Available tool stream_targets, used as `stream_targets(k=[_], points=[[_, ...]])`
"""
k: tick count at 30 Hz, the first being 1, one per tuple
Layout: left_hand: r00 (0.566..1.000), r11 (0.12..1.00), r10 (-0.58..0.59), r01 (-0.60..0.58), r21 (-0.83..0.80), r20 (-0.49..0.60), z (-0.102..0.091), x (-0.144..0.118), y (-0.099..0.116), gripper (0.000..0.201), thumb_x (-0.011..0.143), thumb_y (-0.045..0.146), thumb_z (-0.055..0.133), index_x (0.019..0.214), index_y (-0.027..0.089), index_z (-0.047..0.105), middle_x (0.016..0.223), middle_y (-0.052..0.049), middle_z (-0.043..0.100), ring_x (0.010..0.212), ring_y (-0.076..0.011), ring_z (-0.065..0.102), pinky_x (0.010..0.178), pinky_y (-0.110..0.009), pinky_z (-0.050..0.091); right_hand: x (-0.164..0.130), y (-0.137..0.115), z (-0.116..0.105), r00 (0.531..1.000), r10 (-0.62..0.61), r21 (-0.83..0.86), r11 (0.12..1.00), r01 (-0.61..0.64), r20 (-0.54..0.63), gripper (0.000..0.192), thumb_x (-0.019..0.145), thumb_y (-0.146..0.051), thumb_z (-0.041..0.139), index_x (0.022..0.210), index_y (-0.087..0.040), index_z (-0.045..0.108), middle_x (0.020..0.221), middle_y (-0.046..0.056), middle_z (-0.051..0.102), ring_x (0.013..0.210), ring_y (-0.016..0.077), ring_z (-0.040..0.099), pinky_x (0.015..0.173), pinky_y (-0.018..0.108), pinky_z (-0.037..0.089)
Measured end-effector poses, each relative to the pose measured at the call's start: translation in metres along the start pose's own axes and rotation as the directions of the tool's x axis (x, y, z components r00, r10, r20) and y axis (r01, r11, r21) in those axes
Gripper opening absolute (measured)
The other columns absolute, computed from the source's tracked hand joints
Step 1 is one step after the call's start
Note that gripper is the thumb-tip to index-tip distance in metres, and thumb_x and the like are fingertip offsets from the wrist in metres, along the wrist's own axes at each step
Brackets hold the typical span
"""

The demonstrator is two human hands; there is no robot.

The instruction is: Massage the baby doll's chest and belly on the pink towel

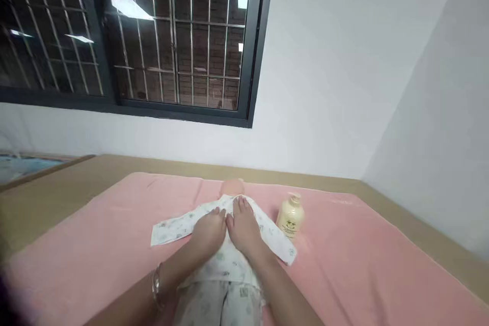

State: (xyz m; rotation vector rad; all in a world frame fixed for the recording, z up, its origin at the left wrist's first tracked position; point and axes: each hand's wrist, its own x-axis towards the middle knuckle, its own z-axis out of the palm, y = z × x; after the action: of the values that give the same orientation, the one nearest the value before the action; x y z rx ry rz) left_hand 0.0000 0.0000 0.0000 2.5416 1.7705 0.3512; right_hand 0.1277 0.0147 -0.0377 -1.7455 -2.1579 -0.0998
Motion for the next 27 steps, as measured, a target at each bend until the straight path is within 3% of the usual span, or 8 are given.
stream_targets(k=[7,12,16,20,22,27], points=[[0.998,0.999,0.027,-0.029,-0.026,-0.063,0.011,0.012,-0.018,0.04,0.093,0.022,0.031,0.118,0.014,0.061,0.123,-0.015,0.064,0.115,-0.0276,0.059,0.1,-0.044,0.041,-0.019,-0.034,-0.004,0.993,0.107,-0.107,0.988,-0.113,-0.058,0.05,0.097,-0.023,0.03,0.139,0.001,0.044,0.141,0.023,0.046,0.134,0.0312,0.04,0.111,0.042,0.029],[0.999,0.992,-0.034,0.031,-0.125,-0.028,0.026,0.023,-0.034,0.051,0.097,0.036,0.024,0.14,0.016,0.042,0.15,-0.012,0.039,0.141,-0.0276,0.032,0.113,-0.054,0.023,-0.028,-0.051,-0.007,0.994,0.109,-0.165,0.98,-0.111,-0.017,0.053,0.092,-0.023,0.041,0.139,0.002,0.044,0.141,0.025,0.046,0.134,0.0347,0.039,0.111,0.045,0.029],[0.996,0.997,-0.026,0.019,-0.077,-0.085,0.027,0.018,-0.031,0.051,0.098,0.033,0.023,0.141,0.015,0.042,0.148,-0.014,0.043,0.137,-0.0281,0.038,0.112,-0.055,0.023,-0.018,-0.037,-0.008,0.994,0.108,-0.041,0.993,-0.109,-0.02,0.051,0.094,-0.023,0.033,0.137,0.0,0.047,0.141,0.022,0.047,0.136,0.0309,0.038,0.112,0.042,0.027],[0.99,0.998,0.047,-0.042,0.038,-0.135,0.019,0.006,-0.015,0.043,0.095,0.024,0.03,0.125,0.01,0.057,0.121,-0.019,0.064,0.115,-0.0296,0.058,0.108,-0.052,0.029,-0.003,-0.011,-0.006,0.984,0.177,0.119,0.977,-0.177,0.011,0.055,0.097,-0.027,0.027,0.143,-0.001,0.038,0.149,0.018,0.037,0.14,0.029,0.03,0.114,0.039,0.024],[0.99,0.996,0.062,-0.054,0.068,-0.127,0.017,0.001,-0.008,0.039,0.091,0.018,0.035,0.118,0.008,0.061,0.111,-0.02,0.067,0.108,-0.0302,0.062,0.104,-0.049,0.034,0.001,-0.002,-0.004,0.987,0.157,0.156,0.975,-0.159,0.021,0.056,0.097,-0.028,0.027,0.145,-0.001,0.035,0.151,0.016,0.034,0.142,0.0273,0.025,0.115,0.036,0.021],[0.984,0.996,0.085,-0.082,0.026,-0.16,0.024,0.001,-0.007,0.042,0.09,0.016,0.033,0.122,0.006,0.06,0.121,-0.021,0.063,0.117,-0.0306,0.057,0.102,-0.044,0.04,-0.002,-0.006,-0.005,0.99,0.14,0.099,0.985,-0.139,0.0,0.053,0.097,-0.024,0.028,0.143,-0.001,0.038,0.15,0.017,0.036,0.141,0.0274,0.028,0.115,0.037,0.021]])
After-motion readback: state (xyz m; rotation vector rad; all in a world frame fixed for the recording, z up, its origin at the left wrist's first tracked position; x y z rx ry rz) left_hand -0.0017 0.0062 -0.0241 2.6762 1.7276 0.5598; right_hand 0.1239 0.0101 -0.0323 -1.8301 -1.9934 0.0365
